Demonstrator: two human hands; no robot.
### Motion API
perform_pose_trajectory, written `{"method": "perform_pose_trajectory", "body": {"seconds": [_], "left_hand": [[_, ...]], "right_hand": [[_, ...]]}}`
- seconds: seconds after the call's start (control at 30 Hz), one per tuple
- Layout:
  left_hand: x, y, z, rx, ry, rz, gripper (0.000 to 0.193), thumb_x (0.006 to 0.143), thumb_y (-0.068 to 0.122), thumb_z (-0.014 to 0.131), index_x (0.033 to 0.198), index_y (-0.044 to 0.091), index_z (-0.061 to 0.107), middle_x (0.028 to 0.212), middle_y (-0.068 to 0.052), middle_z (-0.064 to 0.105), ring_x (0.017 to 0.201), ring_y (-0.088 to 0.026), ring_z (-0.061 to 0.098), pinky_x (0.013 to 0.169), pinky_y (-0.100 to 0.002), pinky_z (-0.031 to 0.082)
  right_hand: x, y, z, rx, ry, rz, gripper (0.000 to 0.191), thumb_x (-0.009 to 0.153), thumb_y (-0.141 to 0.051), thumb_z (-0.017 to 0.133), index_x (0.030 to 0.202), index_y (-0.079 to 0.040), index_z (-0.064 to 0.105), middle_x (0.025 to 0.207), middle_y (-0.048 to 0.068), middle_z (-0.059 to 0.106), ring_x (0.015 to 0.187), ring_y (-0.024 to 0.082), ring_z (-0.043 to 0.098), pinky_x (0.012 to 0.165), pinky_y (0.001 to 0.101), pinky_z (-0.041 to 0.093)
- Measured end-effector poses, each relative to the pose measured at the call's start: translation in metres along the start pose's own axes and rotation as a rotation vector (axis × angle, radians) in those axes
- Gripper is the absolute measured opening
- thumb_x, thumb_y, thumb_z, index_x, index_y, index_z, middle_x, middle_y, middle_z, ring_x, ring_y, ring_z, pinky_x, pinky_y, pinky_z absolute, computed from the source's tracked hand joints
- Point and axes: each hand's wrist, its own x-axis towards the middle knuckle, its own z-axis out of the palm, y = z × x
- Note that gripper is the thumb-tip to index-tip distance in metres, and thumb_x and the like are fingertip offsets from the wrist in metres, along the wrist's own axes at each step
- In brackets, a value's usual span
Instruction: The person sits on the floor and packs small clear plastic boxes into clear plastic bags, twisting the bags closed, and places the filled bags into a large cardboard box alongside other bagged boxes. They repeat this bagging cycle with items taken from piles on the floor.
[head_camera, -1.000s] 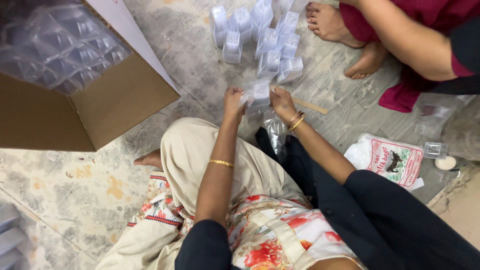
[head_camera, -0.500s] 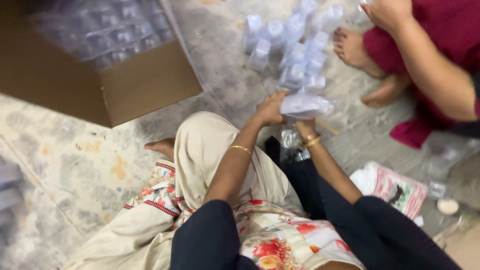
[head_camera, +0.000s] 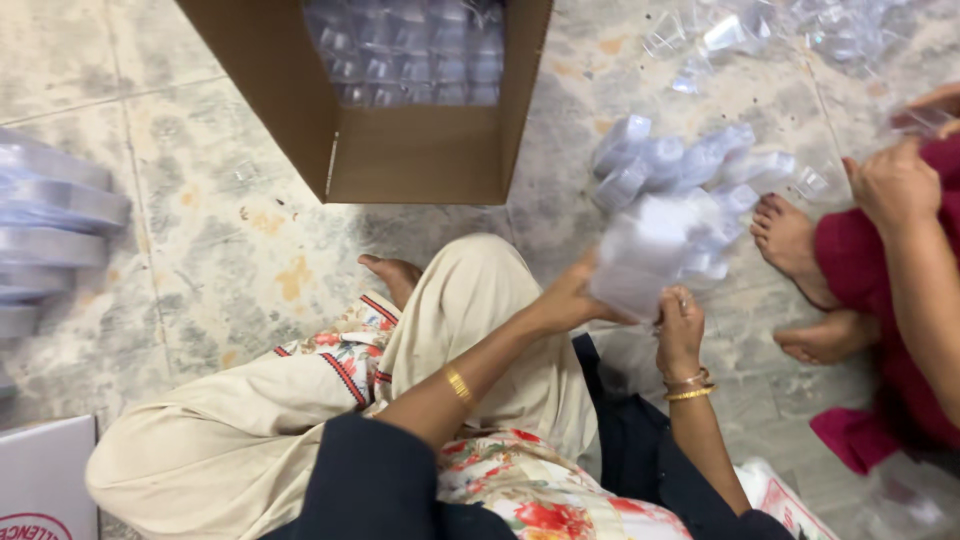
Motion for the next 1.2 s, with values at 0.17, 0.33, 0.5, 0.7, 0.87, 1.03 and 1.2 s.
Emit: {"method": "perform_pose_trajectory", "body": {"seconds": [0.17, 0.33, 0.5, 0.7, 0.87, 1.03, 1.2], "left_hand": [[-0.03, 0.088, -0.096, -0.289, 0.223, -0.319, 0.069, 0.076, 0.001, 0.078, 0.14, 0.002, 0.053, 0.126, -0.008, 0.068, 0.116, -0.02, 0.068, 0.097, -0.038, 0.061], [0.033, 0.118, -0.179, -0.291, 0.352, -0.508, 0.07, 0.076, 0.022, 0.085, 0.137, 0.008, 0.053, 0.12, -0.009, 0.068, 0.109, -0.022, 0.067, 0.094, -0.039, 0.056], [0.151, 0.089, -0.26, -0.107, 0.497, -0.647, 0.05, 0.088, 0.039, 0.074, 0.131, 0.019, 0.056, 0.119, 0.005, 0.061, 0.106, -0.016, 0.056, 0.078, -0.053, 0.056], [0.215, 0.044, -0.299, -0.199, 1.008, -0.193, 0.051, 0.082, 0.017, 0.062, 0.131, 0.006, 0.054, 0.101, -0.015, 0.075, 0.081, -0.026, 0.068, 0.068, -0.037, 0.059], [0.169, 0.03, -0.255, 0.669, 1.087, 0.206, 0.051, 0.076, -0.007, 0.07, 0.123, 0.008, 0.059, 0.107, -0.01, 0.056, 0.071, -0.016, 0.059, 0.069, -0.029, 0.051], [0.115, 0.052, -0.141, 0.411, 0.875, 0.314, 0.02, 0.098, 0.0, 0.061, 0.117, 0.006, 0.061, 0.098, -0.003, 0.059, 0.085, -0.012, 0.058, 0.079, -0.029, 0.051], [0.054, 0.052, -0.036, 0.174, -0.157, 0.031, 0.048, 0.086, 0.01, 0.073, 0.131, 0.006, 0.056, 0.104, -0.004, 0.063, 0.088, -0.014, 0.061, 0.073, -0.03, 0.053]], "right_hand": [[-0.007, -0.001, 0.035, -0.034, -0.032, 0.112, 0.027, 0.102, -0.018, 0.064, 0.078, -0.012, 0.054, 0.067, -0.004, 0.047, 0.062, 0.006, 0.039, 0.055, 0.0243, 0.029], [-0.018, -0.003, 0.053, -0.099, -0.026, 0.207, 0.025, 0.1, -0.019, 0.064, 0.077, -0.011, 0.057, 0.066, -0.004, 0.045, 0.061, 0.007, 0.037, 0.054, 0.0253, 0.027], [-0.017, -0.005, 0.052, -0.089, -0.07, 0.138, 0.026, 0.1, -0.018, 0.063, 0.077, -0.011, 0.055, 0.067, -0.004, 0.045, 0.063, 0.007, 0.038, 0.057, 0.0246, 0.03], [-0.016, 0.002, 0.038, -0.131, -0.055, 0.143, 0.028, 0.1, -0.016, 0.063, 0.075, -0.009, 0.053, 0.066, -0.003, 0.045, 0.063, 0.008, 0.037, 0.057, 0.0252, 0.029], [-0.014, 0.008, 0.048, -0.094, -0.092, 0.169, 0.024, 0.1, -0.014, 0.063, 0.079, -0.009, 0.053, 0.066, -0.003, 0.045, 0.063, 0.007, 0.037, 0.057, 0.0248, 0.029], [-0.008, -0.005, 0.065, 0.028, -0.058, 0.129, 0.016, 0.101, -0.013, 0.062, 0.086, -0.008, 0.058, 0.069, -0.001, 0.051, 0.063, 0.007, 0.042, 0.056, 0.0242, 0.03], [-0.017, -0.031, 0.071, 0.218, -0.078, -0.026, 0.007, 0.099, -0.01, 0.063, 0.096, -0.006, 0.058, 0.078, 0.001, 0.056, 0.067, 0.009, 0.045, 0.061, 0.0232, 0.036]]}}
